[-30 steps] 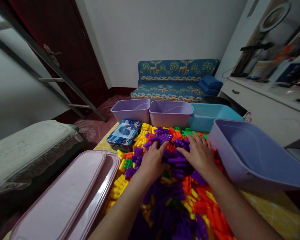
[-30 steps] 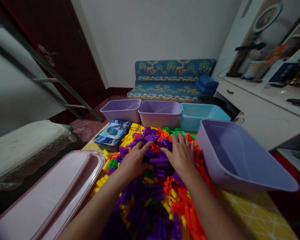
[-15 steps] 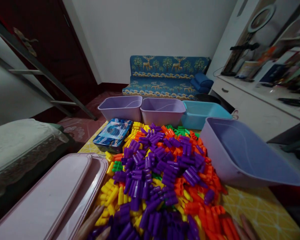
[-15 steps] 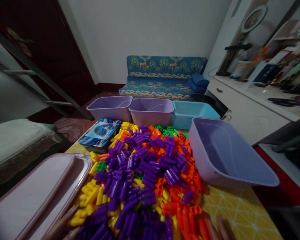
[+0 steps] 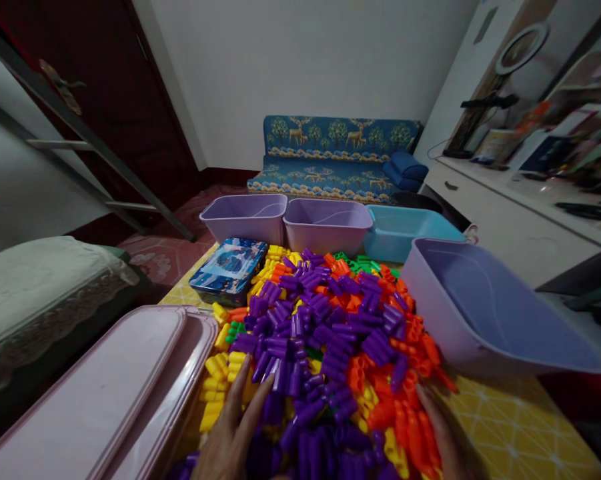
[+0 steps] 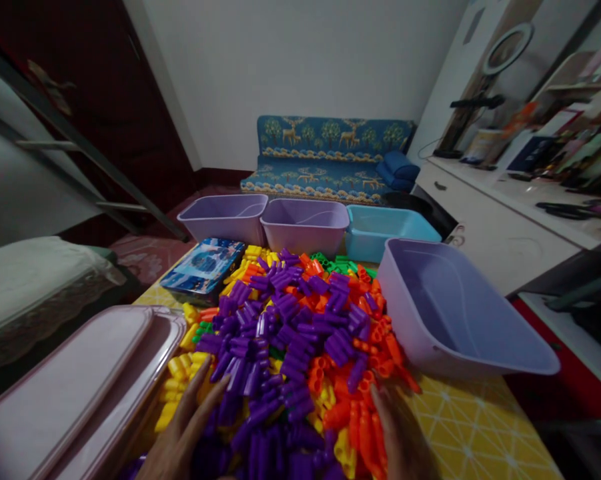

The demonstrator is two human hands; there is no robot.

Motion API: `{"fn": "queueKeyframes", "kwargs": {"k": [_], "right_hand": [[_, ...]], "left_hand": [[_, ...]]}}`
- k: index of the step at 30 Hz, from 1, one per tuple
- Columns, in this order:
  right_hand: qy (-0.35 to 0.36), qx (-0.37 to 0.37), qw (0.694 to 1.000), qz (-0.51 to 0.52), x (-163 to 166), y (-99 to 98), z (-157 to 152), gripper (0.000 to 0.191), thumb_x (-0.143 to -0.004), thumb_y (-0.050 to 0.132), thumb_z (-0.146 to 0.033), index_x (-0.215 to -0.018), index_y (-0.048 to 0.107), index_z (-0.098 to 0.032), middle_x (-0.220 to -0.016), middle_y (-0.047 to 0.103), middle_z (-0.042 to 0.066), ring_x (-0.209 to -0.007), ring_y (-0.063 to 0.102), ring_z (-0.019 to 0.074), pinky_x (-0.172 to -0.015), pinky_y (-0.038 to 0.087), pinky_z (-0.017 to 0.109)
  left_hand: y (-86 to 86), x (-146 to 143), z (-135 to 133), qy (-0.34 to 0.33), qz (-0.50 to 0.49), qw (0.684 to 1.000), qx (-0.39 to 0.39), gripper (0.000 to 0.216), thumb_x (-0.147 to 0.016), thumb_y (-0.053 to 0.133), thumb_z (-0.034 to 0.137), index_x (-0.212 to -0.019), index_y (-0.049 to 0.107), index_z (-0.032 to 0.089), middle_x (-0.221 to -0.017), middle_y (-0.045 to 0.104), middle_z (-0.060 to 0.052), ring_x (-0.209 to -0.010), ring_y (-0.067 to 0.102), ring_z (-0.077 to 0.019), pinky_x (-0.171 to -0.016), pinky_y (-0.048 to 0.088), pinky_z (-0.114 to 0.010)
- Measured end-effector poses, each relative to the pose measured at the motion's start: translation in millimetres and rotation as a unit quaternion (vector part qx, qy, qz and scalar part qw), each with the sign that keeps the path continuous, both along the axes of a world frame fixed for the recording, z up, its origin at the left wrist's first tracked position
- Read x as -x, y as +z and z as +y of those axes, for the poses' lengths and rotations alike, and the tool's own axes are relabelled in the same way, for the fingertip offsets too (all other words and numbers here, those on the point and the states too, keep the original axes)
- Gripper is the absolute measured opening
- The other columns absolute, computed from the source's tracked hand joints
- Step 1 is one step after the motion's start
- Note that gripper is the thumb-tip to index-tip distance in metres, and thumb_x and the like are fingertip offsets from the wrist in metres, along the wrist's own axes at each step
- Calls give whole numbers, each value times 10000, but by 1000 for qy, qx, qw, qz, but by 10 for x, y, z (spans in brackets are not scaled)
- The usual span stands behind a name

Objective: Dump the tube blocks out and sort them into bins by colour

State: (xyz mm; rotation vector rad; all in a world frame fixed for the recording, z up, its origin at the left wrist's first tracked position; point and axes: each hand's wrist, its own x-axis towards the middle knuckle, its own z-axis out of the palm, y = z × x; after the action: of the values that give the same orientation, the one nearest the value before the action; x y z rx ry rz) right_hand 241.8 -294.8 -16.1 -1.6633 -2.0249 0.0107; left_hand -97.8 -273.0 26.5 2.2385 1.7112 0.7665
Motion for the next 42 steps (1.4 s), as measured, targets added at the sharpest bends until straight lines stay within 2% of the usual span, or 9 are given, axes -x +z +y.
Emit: {"fn": "queueKeyframes", "kwargs": {"k": [8,13,18,23,25,28,32,37,42], "right_hand": [[-14,-7,985,171,577,560,583,758,-763,598,-213,-1461,308,-273,-1455,440,80,-1318,447,295,-1082,405,474],[1,55,921,386,922,719,912,800,-768,650,-261,-1465,257,-295,-1533,309,62,-1399,320,270,-1153,282,482],[-2,93,839,535,1062,995,1350,850,-691,736,-272,-1426,309,-286,-1488,384,89,-1325,430,278,-1107,352,479],[43,90,776,623,1044,1295,1708,858,-691,761,-336,-1424,317,-307,-1485,401,71,-1323,438,246,-1092,378,449],[50,80,794,601,972,1370,1694,760,-730,730,-364,-1397,373,-287,-1485,403,80,-1357,395,245,-1107,355,445],[28,70,870,487,752,1322,1417,601,-811,650,-394,-1355,430,-264,-1466,430,88,-1364,386,250,-1134,305,471],[-63,25,970,234,262,834,719,570,-850,578,-414,-1379,425,-266,-1459,434,84,-1343,409,291,-1113,350,491],[-122,24,990,72,-272,99,102,700,-851,540,-465,-1469,304,-237,-1419,484,139,-1151,595,333,-825,582,409],[-146,49,985,80,-160,80,246,739,-867,508,-502,-1488,239,-207,-1400,497,161,-1171,584,309,-831,572,379]], "left_hand": [[393,-548,580,-17,-106,987,117,974,-647,757,225,-1483,268,323,-1608,-10,-89,-1410,288,-364,-1071,412,-488],[507,-733,998,-36,-219,966,135,955,-627,796,279,-1463,334,248,-1577,141,-130,-1439,217,-347,-1142,302,-477],[689,-800,1461,-62,-401,895,188,946,-625,824,375,-1439,370,212,-1447,433,-130,-1325,428,-322,-1100,360,-469],[1000,-823,1760,-59,-476,858,184,919,-680,791,401,-1458,345,203,-1460,444,-110,-1309,451,-306,-1071,398,-418],[1061,-751,1773,-90,-454,871,167,830,-735,741,424,-1446,373,202,-1458,454,-111,-1314,450,-304,-1059,412,-414],[1040,-510,1631,-108,-359,920,112,652,-825,633,451,-1404,441,222,-1406,519,-106,-1305,470,-285,-1058,415,-423],[793,-74,1250,14,-106,994,-8,572,-832,595,456,-1354,500,245,-1450,456,-99,-1357,398,-306,-1107,354,-480],[368,139,975,96,19,995,34,698,-855,517,527,-1434,361,169,-1439,434,-165,-1327,432,-317,-1057,413,-488],[351,-78,1142,128,82,986,64,758,-863,454,598,-1430,347,107,-1312,529,-189,-1240,494,-329,-1048,383,-494]]}}
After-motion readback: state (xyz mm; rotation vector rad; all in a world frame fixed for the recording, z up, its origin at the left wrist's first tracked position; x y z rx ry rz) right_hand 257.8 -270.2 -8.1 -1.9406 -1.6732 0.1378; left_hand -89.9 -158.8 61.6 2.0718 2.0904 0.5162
